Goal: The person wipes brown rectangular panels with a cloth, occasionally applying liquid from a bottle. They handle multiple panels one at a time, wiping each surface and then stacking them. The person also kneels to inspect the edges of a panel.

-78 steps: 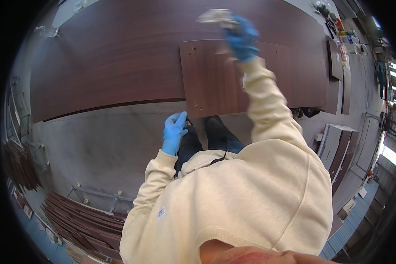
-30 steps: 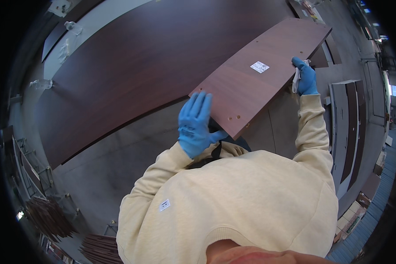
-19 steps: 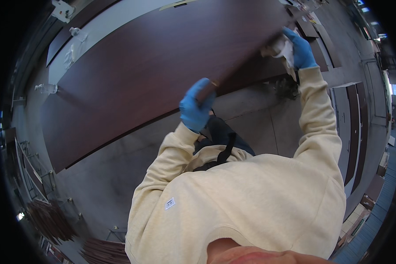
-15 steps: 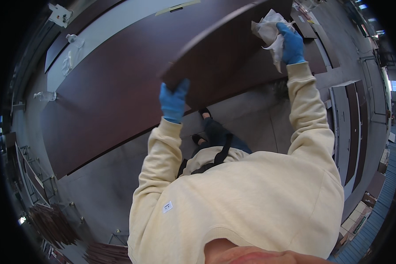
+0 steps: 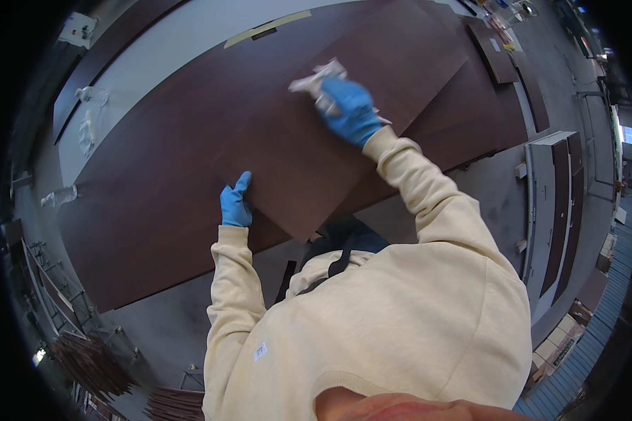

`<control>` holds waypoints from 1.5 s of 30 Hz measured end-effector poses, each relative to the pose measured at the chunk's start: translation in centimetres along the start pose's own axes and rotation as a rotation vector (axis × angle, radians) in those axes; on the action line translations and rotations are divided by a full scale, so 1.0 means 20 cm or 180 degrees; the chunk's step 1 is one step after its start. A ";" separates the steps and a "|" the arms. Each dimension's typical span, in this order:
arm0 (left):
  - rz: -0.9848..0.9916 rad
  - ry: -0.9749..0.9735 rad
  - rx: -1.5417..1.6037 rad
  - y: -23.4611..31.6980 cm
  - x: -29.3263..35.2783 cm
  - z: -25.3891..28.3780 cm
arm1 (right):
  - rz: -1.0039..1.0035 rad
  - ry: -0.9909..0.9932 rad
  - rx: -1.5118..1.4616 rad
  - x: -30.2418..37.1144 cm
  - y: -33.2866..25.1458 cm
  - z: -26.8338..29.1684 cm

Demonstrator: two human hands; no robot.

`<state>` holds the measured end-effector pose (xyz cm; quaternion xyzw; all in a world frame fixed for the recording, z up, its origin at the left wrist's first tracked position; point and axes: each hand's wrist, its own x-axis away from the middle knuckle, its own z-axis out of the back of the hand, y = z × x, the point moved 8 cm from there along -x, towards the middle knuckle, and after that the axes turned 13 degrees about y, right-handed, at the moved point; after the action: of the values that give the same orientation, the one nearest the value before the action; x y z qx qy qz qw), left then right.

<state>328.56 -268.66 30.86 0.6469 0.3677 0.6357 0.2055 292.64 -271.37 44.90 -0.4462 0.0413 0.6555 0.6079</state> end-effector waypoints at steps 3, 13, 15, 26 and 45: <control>0.0412 0.0085 -0.0263 0.00 -0.07 -0.03 | 0.0542 -0.0291 0.0541 0.18 -0.21 -0.21; 0.0004 -0.0258 -0.4178 0.38 0.20 -0.19 | 0.0286 -0.0773 0.0479 0.27 -0.11 -0.37; 0.0118 -0.0098 -0.3913 0.41 0.32 -0.20 | 0.0315 -0.0781 0.0469 0.27 -0.12 -0.39; -0.3678 0.0514 -0.2096 0.94 0.51 -0.47 | 0.0246 -0.0786 0.0607 0.30 -0.12 -0.38; -0.3784 0.0972 -0.4625 0.12 0.08 -0.76 | -0.0050 0.0005 0.2106 -0.82 2.13 0.12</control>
<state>314.09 -272.01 35.32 -0.0222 0.1743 0.5778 0.7970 253.59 -293.41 36.01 -0.2254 0.2491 0.6015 0.7248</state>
